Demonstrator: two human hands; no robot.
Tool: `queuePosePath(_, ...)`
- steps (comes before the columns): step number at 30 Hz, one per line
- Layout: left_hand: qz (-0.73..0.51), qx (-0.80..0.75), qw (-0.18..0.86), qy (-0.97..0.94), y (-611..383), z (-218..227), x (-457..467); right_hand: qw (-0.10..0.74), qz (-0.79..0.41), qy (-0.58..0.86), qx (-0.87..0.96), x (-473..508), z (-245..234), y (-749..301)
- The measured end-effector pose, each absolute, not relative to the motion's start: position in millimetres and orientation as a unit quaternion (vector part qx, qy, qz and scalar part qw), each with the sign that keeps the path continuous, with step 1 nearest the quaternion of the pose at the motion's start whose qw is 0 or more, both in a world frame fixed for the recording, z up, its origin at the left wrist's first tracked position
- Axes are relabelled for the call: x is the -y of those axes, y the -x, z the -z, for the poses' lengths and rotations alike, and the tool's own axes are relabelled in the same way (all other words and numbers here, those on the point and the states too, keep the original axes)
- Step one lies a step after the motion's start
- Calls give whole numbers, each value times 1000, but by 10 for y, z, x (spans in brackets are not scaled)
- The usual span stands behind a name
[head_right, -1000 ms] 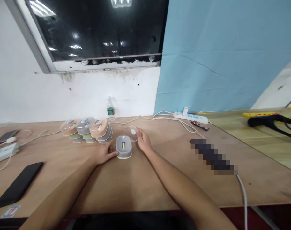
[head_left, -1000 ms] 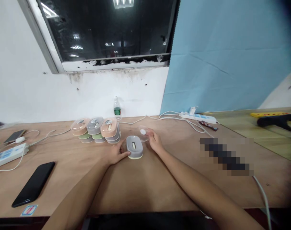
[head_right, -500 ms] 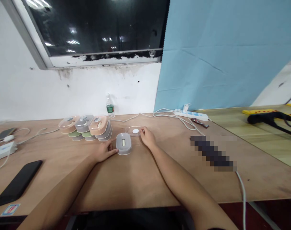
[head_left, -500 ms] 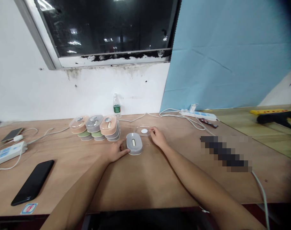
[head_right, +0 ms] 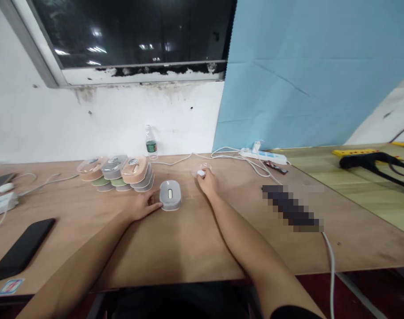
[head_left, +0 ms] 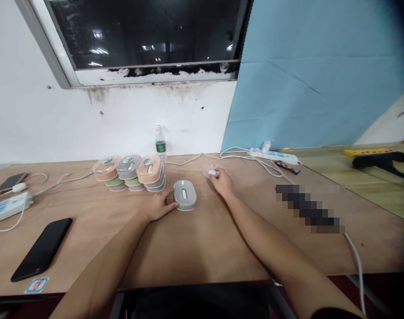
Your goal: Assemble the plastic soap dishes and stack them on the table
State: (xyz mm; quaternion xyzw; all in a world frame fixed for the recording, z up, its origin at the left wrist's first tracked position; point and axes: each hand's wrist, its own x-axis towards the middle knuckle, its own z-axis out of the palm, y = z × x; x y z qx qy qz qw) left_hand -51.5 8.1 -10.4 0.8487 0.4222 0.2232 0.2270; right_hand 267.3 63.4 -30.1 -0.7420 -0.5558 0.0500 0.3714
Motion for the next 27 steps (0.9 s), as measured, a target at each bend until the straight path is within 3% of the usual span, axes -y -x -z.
queuePosePath(8,-220,-424,236,-846,514,121,-89,294,-3,736,610,-770,338,-2840)
queuePosePath(21,-213,-442,246,-836,494,77,-58,279,17,650,707,-1091,334,-2750)
queuePosePath(27,-201,-419,168,-869,489,72,-37,315,32,658,684,-1099,354,-2754)
